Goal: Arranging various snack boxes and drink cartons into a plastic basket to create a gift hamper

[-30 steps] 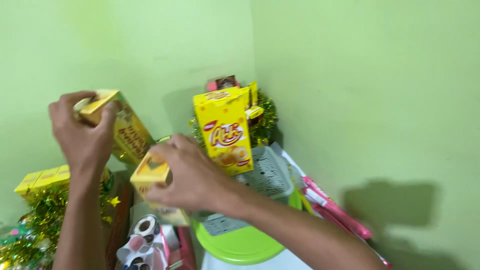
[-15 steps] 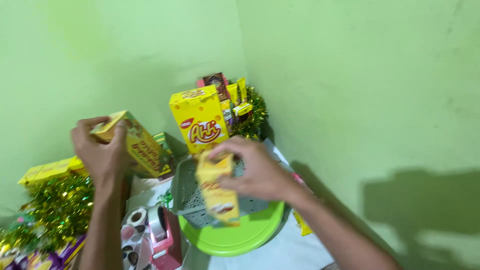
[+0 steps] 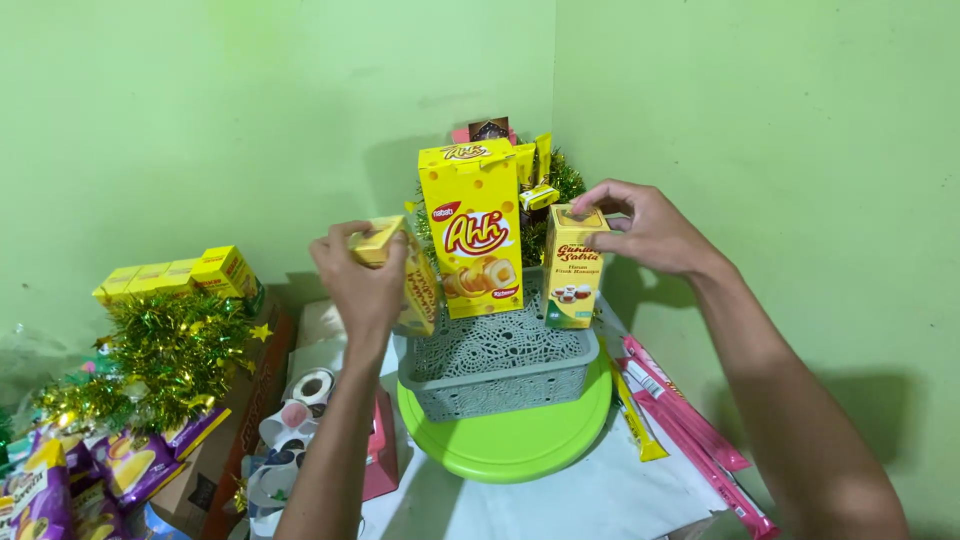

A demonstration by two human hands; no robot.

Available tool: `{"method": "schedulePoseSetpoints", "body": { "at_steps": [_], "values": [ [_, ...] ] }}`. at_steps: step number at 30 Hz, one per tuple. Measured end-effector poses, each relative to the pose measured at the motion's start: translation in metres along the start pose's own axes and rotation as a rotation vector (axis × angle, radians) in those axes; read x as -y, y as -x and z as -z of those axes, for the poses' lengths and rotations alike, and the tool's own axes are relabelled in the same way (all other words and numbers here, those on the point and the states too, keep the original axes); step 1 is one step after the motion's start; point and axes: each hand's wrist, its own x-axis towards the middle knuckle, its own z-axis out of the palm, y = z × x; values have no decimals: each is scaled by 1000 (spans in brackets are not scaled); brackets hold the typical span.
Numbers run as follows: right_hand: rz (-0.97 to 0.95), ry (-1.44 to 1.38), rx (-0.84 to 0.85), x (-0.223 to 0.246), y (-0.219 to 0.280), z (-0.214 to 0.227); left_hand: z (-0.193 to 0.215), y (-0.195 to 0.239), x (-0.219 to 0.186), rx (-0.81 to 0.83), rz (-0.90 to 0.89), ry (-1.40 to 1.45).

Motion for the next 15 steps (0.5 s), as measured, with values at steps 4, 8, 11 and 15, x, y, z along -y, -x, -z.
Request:
{"method": "schedulePoseSetpoints", "body": {
  "at_steps": [4, 8, 11, 15],
  "values": [
    [23, -15, 31, -3, -10, -9, -6, 4, -7, 31, 58, 1],
    [63, -24, 54, -23, -31, -12, -8, 12, -11, 40, 59, 9],
    [56, -5, 74, -25, -34, -17, -10, 14, -14, 46, 69, 5],
    [45, -37, 89, -22, -31, -25, -16, 14, -11, 33, 57, -38]
  ]
}}
